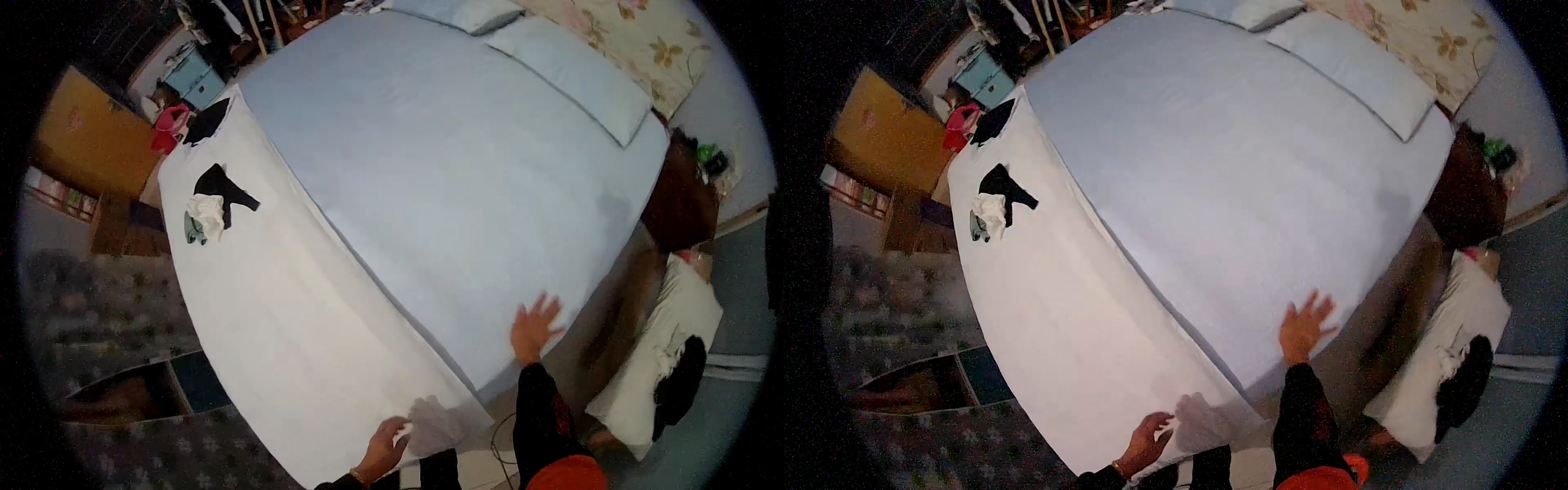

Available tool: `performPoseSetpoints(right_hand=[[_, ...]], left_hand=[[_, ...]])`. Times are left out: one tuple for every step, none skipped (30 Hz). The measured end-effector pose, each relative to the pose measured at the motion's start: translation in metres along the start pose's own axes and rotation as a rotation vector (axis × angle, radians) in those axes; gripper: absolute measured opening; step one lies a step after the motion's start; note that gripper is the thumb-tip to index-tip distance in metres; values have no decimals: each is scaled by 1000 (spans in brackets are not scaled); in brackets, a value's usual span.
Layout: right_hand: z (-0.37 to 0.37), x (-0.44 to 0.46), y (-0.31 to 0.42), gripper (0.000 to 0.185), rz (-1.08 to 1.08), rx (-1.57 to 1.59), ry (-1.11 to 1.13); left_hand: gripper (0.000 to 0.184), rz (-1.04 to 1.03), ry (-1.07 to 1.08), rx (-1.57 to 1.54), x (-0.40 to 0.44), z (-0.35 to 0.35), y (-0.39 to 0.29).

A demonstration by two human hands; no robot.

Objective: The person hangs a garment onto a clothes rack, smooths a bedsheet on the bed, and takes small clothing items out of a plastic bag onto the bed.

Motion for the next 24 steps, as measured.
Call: performPoseSetpoints(right_hand=[[-16, -1, -29, 60, -2, 166, -117], [-24, -4, -60, 58, 24, 390, 48], [-27, -7, -82, 57, 43, 494, 129], [-30, -10, -104, 57, 53, 597, 209], [-28, -14, -121, 52, 85, 308, 216], [-27, -2, -131, 48, 123, 27, 210], [-22, 26, -122, 45, 165, -240, 179], [-11, 57, -101, 43, 200, -514, 143], [23, 66, -55, 46, 395, -616, -157], [29, 117, -4, 53, 173, -737, 203], [43, 142, 59, 55, 331, -503, 61], [59, 165, 119, 58, 479, -250, -79], [80, 176, 179, 55, 643, -102, -160], [102, 185, 239, 53, 815, 24, -228], [115, 192, 285, 52, 917, 41, -236], [131, 200, 303, 51, 1015, 50, -247], [132, 224, 281, 51, 1022, 39, -214], [125, 251, 238, 52, 900, -7, -198], [121, 276, 197, 52, 782, -61, -195], [119, 297, 145, 52, 696, -71, -180], [119, 310, 88, 51, 562, -182, -188], [122, 320, 22, 51, 498, -119, -226], [135, 315, -37, 50, 389, -110, -275], [144, 316, -88, 49, 434, -222, -361]], left_hand=[[31, 54, 45, 3, -11, 1, 3], [31, 32, 40, -14, -20, 5, 8], [28, 143, 20, -46, -30, 10, 30], [25, 266, 8, -76, -44, 13, 59], [24, 234, -61, 48, -58, 20, 79], [23, 194, -144, 174, -66, 23, 97], [22, 262, -176, 164, -72, 23, 120], [23, 333, -212, 145, -72, 24, 139], [23, 245, -310, 79, -71, 26, 142], [23, 182, -391, 16, -78, 22, 140], [21, 209, -383, 46, -71, 26, 125], [21, 235, -389, 45, -58, 32, 109], [21, 264, -381, 42, -42, 32, 89], [20, 293, -373, 36, -20, 29, 71], [20, 299, -395, 47, 9, 26, 50], [21, 354, -361, 83, 45, 20, 42], [21, 418, -311, 112, 76, 11, 35], [20, 283, -364, 183, 109, 6, 0], [21, 261, -349, -21, 142, -1, -23], [23, 323, -239, -57, 176, -6, -61], [23, 204, -217, -85, 208, -17, -84], [24, 80, -185, -102, 227, -27, -105], [22, 98, -119, -92, 244, -32, -129], [21, 114, -64, -81, 260, -35, -151]])
Point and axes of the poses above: each hand's wrist, its own x-axis towards the middle knuckle, its own z-axis out of the back of the hand, y = z × x, the point moved 7 cm from there along x, towards the middle knuckle, and after that the axes turned 13 degrees about y, right-handed, at the moved point
